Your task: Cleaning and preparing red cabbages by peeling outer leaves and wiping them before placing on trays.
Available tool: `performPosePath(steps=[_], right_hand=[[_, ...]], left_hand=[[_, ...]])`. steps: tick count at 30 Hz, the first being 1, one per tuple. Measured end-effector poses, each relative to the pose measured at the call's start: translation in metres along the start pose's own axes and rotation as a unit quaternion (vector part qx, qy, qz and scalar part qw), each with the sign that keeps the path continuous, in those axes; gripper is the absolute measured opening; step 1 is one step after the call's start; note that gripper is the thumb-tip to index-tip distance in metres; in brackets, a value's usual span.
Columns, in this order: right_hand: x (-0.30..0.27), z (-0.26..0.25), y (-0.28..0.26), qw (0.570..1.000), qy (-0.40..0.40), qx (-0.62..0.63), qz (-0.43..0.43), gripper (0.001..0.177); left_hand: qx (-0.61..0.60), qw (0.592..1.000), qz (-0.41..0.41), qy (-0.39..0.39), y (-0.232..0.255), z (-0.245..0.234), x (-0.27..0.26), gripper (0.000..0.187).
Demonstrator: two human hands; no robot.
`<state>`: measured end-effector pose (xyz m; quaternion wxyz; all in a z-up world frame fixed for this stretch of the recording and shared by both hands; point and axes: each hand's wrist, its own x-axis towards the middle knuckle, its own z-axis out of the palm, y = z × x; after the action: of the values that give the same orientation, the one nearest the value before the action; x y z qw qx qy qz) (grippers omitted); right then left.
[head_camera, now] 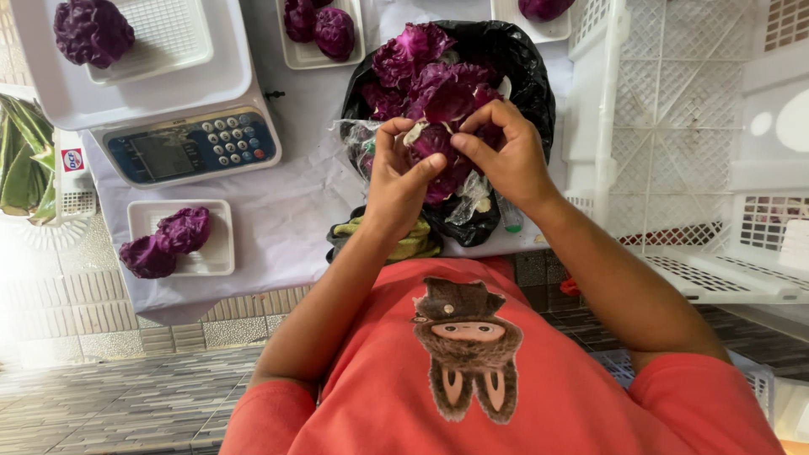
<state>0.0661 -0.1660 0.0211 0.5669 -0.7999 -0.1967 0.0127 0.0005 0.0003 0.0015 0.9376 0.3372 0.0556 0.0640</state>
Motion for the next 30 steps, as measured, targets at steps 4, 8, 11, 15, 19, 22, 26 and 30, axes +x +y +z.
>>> performPosePath(steps=[4,8,11,15,19,22,26,30], right_hand=[[-0.003,-0.001,-0.002,1.0,0.001,-0.013,0.004,0.014],[-0.008,0.006,0.006,0.998,-0.031,0.015,0.045,0.026],[-0.013,0.015,-0.004,0.995,-0.061,0.041,0.07,0.024],[-0.008,0.012,0.002,0.993,-0.075,0.063,0.064,0.014],[-0.01,0.014,-0.024,0.99,-0.067,0.09,0.087,0.009],[-0.005,0.003,0.003,0.989,-0.057,0.106,0.084,0.01],[-0.005,0.0,0.006,0.997,-0.073,0.02,0.001,0.011],[-0.005,-0.003,0.021,0.997,-0.071,0.031,-0.006,0.009]], left_hand=[[-0.041,0.999,-0.023,0.014,-0.003,-0.004,0.001,0.054],[-0.031,0.998,0.011,0.049,-0.005,-0.004,0.005,0.054],[-0.016,0.998,0.032,0.059,-0.006,-0.005,0.007,0.056],[-0.018,0.997,0.027,0.071,0.002,0.0,0.004,0.052],[-0.063,0.995,-0.022,0.07,0.005,0.0,0.002,0.048],[-0.073,0.99,-0.093,0.075,0.008,-0.002,0.003,0.036],[0.175,0.979,-0.079,0.068,-0.001,-0.019,0.004,0.071],[0.313,0.948,-0.05,0.041,-0.004,-0.027,0.005,0.083]])
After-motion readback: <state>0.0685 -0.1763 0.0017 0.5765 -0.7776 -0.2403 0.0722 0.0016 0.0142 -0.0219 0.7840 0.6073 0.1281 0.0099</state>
